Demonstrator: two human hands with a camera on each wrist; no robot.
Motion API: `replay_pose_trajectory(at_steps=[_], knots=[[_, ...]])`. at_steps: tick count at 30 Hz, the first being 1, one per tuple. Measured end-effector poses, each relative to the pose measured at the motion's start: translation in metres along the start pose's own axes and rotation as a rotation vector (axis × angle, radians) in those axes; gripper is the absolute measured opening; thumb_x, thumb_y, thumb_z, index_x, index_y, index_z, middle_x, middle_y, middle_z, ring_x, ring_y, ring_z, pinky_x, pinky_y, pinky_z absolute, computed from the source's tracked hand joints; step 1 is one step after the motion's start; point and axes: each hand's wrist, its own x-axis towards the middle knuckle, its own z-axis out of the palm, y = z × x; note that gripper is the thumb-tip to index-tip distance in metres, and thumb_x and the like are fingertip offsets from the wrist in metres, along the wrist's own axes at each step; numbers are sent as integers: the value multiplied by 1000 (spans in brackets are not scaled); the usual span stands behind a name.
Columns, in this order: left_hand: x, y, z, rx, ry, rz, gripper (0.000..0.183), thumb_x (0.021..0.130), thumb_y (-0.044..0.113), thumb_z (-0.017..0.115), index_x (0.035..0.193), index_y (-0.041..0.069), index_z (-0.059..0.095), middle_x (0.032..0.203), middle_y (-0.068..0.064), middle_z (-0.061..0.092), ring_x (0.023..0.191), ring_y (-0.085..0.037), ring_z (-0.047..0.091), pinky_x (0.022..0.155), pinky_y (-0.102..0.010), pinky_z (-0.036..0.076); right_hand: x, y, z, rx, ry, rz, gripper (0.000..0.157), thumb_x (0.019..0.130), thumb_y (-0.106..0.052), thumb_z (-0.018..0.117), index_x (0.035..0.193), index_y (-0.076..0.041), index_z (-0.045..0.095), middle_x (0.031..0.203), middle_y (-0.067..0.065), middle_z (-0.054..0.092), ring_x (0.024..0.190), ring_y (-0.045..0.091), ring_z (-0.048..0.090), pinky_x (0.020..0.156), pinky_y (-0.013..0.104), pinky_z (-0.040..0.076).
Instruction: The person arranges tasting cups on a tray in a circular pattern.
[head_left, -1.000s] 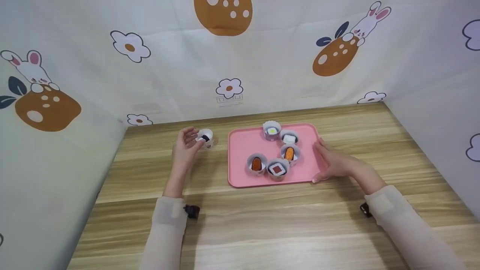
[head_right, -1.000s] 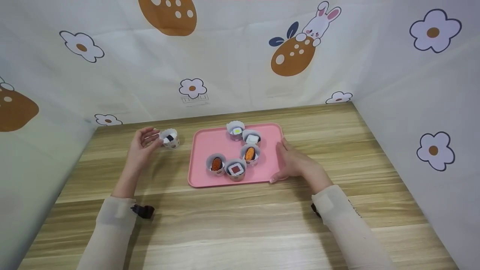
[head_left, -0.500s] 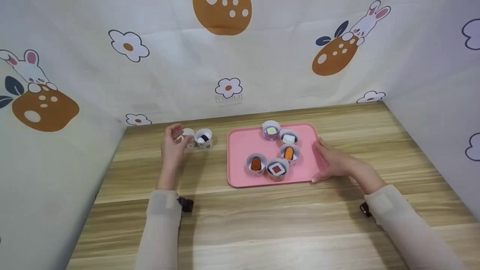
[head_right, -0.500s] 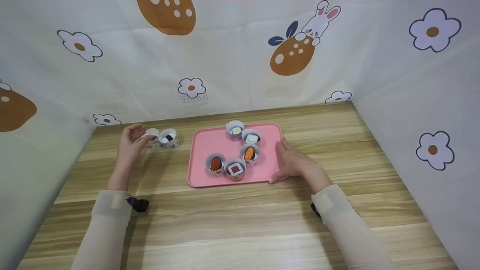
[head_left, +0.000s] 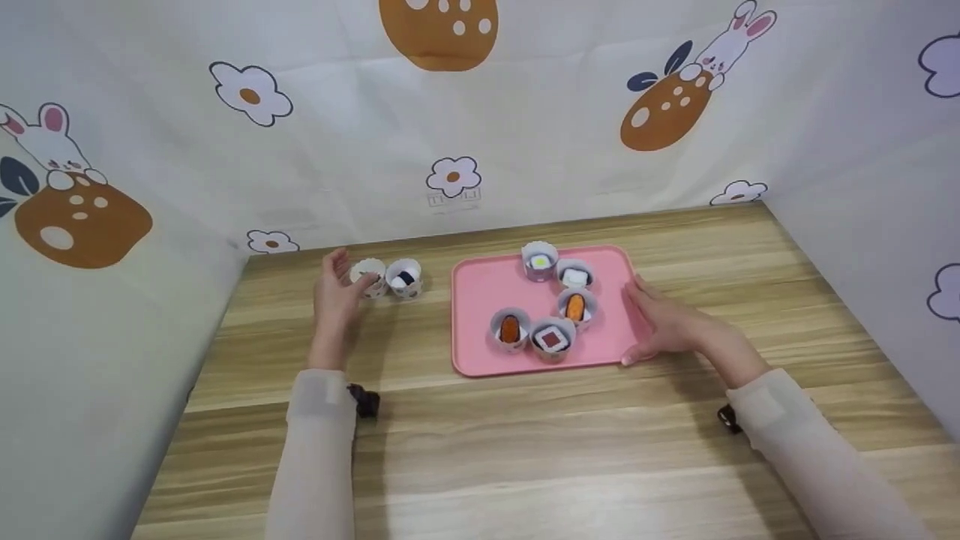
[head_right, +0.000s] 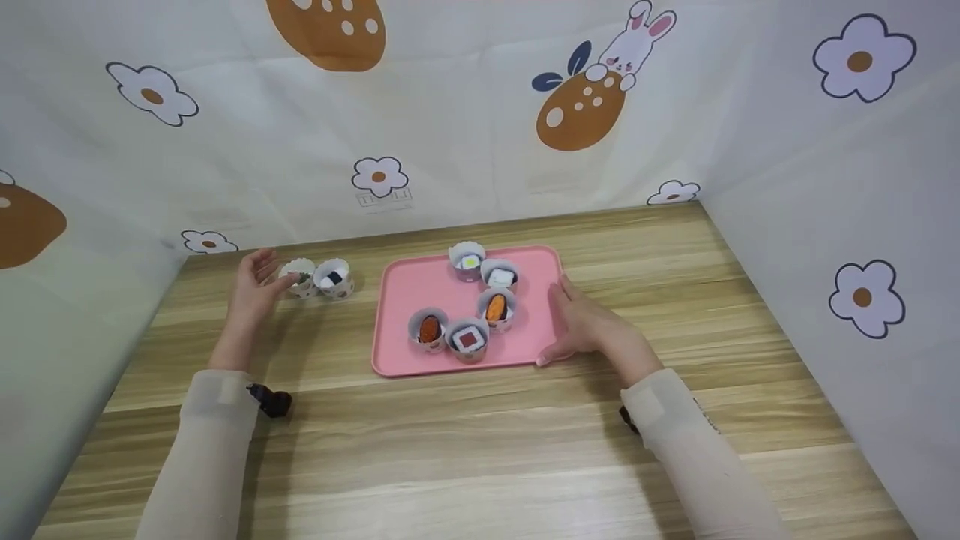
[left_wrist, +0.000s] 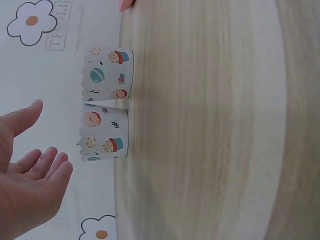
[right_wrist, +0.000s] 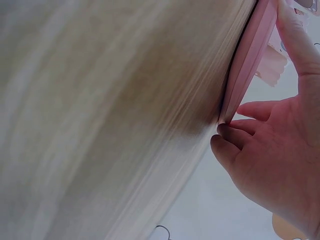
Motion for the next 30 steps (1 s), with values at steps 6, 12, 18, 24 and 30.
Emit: replay_pose_trajectory(at_steps=[6, 12, 18, 24, 30], knots=[[4, -5, -3, 88, -48, -61, 75, 94, 3, 66, 156, 2, 23, 162, -20, 28, 151, -33, 29, 125, -39, 26, 0, -1, 0, 10, -10, 14, 134, 70, -62, 82, 158, 3, 5, 166, 26, -5, 151, 50, 8, 121, 62, 19], [8, -7, -3, 157, -64, -87, 85, 91, 5, 70, 158, 4, 18, 164, -22, 23, 152, -36, 25, 125, -44, 25, 0, -1, 0, 13, -3, 1, 133, 70, -61, 82, 157, 4, 6, 165, 27, -5, 151, 49, 7, 122, 60, 18], [10, -10, -2, 153, -110, -97, 87, 90, 1, 68, 157, -1, 13, 163, -25, 22, 150, -38, 27, 124, -43, 28, -1, -1, 0, -8, 17, -28, 131, 71, -58, 83, 156, 8, 8, 164, 30, -2, 150, 51, 12, 121, 60, 21], [14, -15, 2, 214, -105, -91, 82, 90, 4, 68, 155, -5, 19, 157, -27, 33, 147, -38, 34, 123, -43, 28, -2, -1, 0, 1, 1, -1, 132, 70, -61, 82, 157, 5, 6, 165, 28, -5, 151, 50, 9, 122, 61, 19], [16, -19, 3, 235, -93, -94, 75, 90, 4, 67, 151, -7, 27, 155, -29, 37, 144, -39, 37, 123, -44, 29, -1, -1, 0, 8, 10, -9, 133, 70, -61, 82, 157, 6, 6, 165, 28, -5, 151, 50, 7, 122, 60, 17]])
